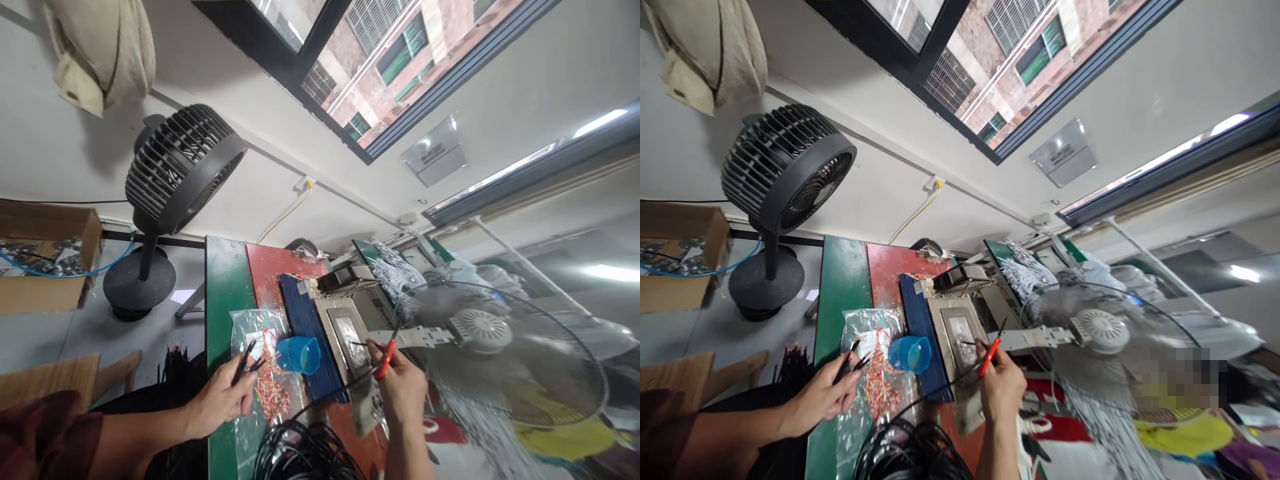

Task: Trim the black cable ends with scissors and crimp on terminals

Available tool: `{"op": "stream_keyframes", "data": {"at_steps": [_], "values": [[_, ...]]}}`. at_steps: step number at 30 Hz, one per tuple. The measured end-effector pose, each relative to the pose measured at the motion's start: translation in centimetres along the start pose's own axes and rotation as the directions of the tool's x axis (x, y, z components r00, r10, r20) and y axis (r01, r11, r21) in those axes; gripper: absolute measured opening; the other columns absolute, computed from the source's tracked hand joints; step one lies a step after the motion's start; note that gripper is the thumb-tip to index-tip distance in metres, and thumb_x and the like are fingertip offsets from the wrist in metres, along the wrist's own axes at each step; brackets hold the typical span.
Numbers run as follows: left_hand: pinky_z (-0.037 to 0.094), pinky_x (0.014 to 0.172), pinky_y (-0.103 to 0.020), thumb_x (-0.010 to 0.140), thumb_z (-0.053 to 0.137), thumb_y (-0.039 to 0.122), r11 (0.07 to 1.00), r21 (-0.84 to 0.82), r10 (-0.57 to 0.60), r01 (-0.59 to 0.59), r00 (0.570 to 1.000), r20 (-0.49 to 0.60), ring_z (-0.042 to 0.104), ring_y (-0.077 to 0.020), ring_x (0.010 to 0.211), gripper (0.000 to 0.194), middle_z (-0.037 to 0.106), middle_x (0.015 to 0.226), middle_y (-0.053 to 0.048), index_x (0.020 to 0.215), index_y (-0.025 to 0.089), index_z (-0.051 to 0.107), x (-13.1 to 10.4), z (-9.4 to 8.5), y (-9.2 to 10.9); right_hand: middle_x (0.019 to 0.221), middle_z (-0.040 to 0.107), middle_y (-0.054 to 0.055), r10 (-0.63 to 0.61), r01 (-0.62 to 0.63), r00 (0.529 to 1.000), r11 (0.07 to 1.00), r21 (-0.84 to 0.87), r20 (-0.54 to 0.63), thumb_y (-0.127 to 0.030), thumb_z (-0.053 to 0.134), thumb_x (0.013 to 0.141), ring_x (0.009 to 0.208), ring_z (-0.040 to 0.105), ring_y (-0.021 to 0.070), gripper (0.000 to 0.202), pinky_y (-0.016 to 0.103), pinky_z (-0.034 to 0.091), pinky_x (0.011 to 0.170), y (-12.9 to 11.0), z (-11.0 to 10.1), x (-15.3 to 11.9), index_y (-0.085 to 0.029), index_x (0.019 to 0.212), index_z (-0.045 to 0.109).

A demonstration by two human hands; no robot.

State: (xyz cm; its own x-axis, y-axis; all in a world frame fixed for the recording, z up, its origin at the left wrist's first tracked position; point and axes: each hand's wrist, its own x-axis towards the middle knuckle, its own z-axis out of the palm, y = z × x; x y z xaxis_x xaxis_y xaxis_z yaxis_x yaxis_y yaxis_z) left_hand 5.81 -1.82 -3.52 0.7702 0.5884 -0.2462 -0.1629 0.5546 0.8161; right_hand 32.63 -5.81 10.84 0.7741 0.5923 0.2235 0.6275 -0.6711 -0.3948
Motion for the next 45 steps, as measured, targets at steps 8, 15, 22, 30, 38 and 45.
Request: {"op": "stream_keyframes", "data": {"at_steps": [8,15,22,30,38,45], "values": [[0.018,0.035,-0.016,0.082,0.046,0.057,1.0,-0.003,0.0,0.0,1.0,-0.013,0.025,-0.0026,0.035,0.04,0.046,0.049,0.008,0.097,0.02,0.042,0.01,0.11,0.0,0.064,0.069,0.011,0.012,-0.012,0.999,1.0,0.002,0.038,-0.069,0.052,0.057,0.07,0.063,0.0276,0.069,0.028,0.043,0.059,-0.34,0.51,0.35,-0.011,0.086,0.074],[0.019,0.037,-0.016,0.083,0.044,0.056,1.0,0.007,-0.008,0.008,1.0,-0.012,0.024,-0.003,0.036,0.037,0.046,0.049,0.008,0.094,0.02,0.041,0.02,0.07,-0.07,0.062,0.069,0.01,0.018,-0.017,0.999,1.0,-0.015,0.047,-0.068,0.051,0.059,0.07,0.063,0.0274,0.07,0.028,0.042,0.058,-0.35,0.49,0.29,-0.009,0.09,0.074],[0.02,0.037,-0.016,0.083,0.044,0.056,1.0,0.004,-0.008,0.008,1.0,-0.001,0.024,-0.003,0.037,0.037,0.045,0.048,0.009,0.094,0.02,0.04,-0.05,0.15,0.32,0.059,0.068,0.009,0.007,-0.006,0.999,1.0,-0.009,0.037,-0.066,0.051,0.06,0.067,0.062,0.0264,0.068,0.027,0.041,0.057,-0.1,0.63,0.45,-0.01,0.09,0.074],[0.02,0.036,-0.015,0.083,0.043,0.056,1.0,0.021,0.0,0.0,1.0,0.0,0.026,-0.003,0.037,0.037,0.044,0.047,0.009,0.092,0.021,0.039,-0.03,0.01,0.08,0.065,0.069,0.01,0.035,-0.034,0.999,0.999,-0.023,0.037,-0.059,0.052,0.063,0.072,0.062,0.0262,0.058,0.026,0.041,0.06,0.29,1.0,0.74,-0.013,0.09,0.074],[0.019,0.037,-0.015,0.082,0.044,0.057,1.0,-0.004,-0.013,0.013,1.0,0.009,0.025,-0.0032,0.038,0.039,0.044,0.048,0.009,0.095,0.021,0.041,-0.14,0.1,0.27,0.06,0.068,0.009,0.044,-0.043,0.999,0.998,-0.039,0.028,-0.059,0.054,0.061,0.068,0.062,0.0261,0.058,0.027,0.041,0.057,-0.06,0.87,0.8,-0.012,0.088,0.074],[0.02,0.037,-0.015,0.082,0.044,0.057,1.0,0.012,-0.011,0.01,1.0,0.013,0.026,-0.0032,0.038,0.039,0.044,0.048,0.009,0.094,0.02,0.041,-0.29,0.12,0.54,0.063,0.069,0.01,0.051,-0.049,0.998,0.998,-0.042,0.042,-0.058,0.053,0.061,0.072,0.063,0.0268,0.057,0.027,0.041,0.06,-0.46,0.83,0.55,-0.013,0.09,0.074]]}}
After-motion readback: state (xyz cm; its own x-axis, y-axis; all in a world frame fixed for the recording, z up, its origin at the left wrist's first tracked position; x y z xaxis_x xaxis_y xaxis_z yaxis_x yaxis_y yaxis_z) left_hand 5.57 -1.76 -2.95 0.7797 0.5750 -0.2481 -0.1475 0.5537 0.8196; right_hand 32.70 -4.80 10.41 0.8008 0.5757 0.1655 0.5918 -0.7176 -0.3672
